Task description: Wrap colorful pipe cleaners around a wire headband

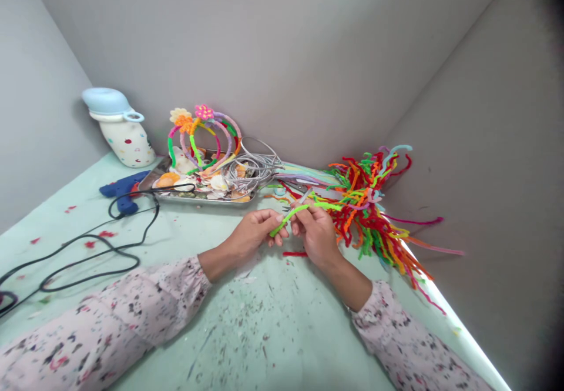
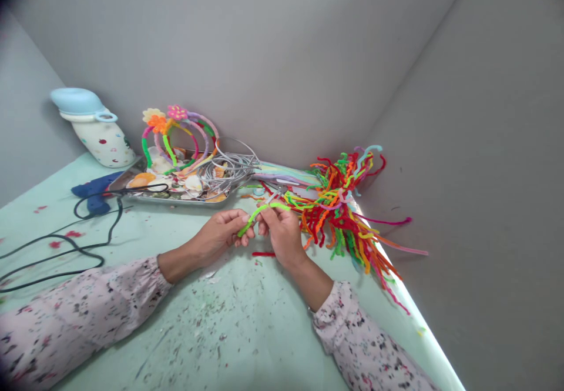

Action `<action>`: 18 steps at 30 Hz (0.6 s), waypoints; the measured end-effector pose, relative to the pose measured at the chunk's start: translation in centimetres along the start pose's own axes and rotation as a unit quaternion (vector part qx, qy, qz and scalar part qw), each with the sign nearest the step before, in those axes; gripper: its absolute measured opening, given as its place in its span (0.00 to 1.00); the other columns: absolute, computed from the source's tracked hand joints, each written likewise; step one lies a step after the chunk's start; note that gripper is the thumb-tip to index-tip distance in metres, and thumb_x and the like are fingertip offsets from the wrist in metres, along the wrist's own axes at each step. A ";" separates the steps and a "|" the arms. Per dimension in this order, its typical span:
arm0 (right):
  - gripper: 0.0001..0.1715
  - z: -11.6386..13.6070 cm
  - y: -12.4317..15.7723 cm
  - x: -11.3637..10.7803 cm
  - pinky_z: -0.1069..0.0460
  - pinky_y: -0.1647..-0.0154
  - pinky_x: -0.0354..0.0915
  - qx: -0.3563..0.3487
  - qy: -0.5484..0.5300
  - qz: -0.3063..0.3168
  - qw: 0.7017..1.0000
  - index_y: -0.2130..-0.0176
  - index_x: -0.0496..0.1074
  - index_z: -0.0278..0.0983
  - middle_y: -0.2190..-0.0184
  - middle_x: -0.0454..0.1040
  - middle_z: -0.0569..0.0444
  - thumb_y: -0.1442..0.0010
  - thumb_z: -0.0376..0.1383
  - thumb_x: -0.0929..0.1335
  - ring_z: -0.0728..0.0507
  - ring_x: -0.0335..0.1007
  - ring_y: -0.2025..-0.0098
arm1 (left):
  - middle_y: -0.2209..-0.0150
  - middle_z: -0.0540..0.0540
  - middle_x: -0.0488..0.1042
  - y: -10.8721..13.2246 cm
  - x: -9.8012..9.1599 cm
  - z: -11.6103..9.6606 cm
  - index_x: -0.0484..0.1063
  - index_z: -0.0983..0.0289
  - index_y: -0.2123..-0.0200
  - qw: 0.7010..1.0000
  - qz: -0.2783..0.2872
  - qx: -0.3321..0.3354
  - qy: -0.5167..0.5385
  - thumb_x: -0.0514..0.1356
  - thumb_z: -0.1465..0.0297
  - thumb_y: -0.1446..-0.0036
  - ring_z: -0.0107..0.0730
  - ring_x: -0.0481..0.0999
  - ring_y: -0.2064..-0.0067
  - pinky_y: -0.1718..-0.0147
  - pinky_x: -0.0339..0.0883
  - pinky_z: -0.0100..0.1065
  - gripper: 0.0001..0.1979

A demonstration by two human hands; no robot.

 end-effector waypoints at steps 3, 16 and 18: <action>0.10 0.1 0.0 0.1 0.57 0.80 0.55 0.011 0.002 0.002 1.000 0.71 0.69 0.37 0.83 0.66 0.62 0.43 0.41 0.68 0.52 0.59 0.82 | 0.73 0.53 0.74 0.0 0.0 0.1 0.70 0.66 0.72 1.000 -0.003 0.016 -0.025 0.61 0.62 0.45 0.22 0.70 0.77 0.77 0.58 0.26 0.12; 0.13 0.1 0.2 0.1 0.55 0.76 0.56 0.008 0.020 0.000 1.000 0.69 0.69 0.38 0.84 0.64 0.62 0.42 0.45 0.67 0.51 0.58 0.80 | 0.73 0.52 0.74 0.5 0.3 -0.2 0.69 0.66 0.71 0.998 -0.008 0.048 -0.049 0.59 0.62 0.44 0.23 0.69 0.76 0.76 0.58 0.26 0.12; 0.13 0.2 0.2 0.1 0.55 0.76 0.56 0.007 0.024 -0.006 1.000 0.70 0.69 0.38 0.84 0.64 0.62 0.42 0.46 0.67 0.51 0.58 0.80 | 0.72 0.53 0.75 0.5 0.3 -0.2 0.70 0.66 0.71 0.998 -0.004 0.049 -0.044 0.60 0.62 0.44 0.23 0.70 0.76 0.76 0.58 0.26 0.12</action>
Point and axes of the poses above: each hand's wrist, its own y-axis away from the middle knuckle, its own x-axis out of the palm, z = x × y, the point moved 2 cm from there along -y, towards the middle knuckle
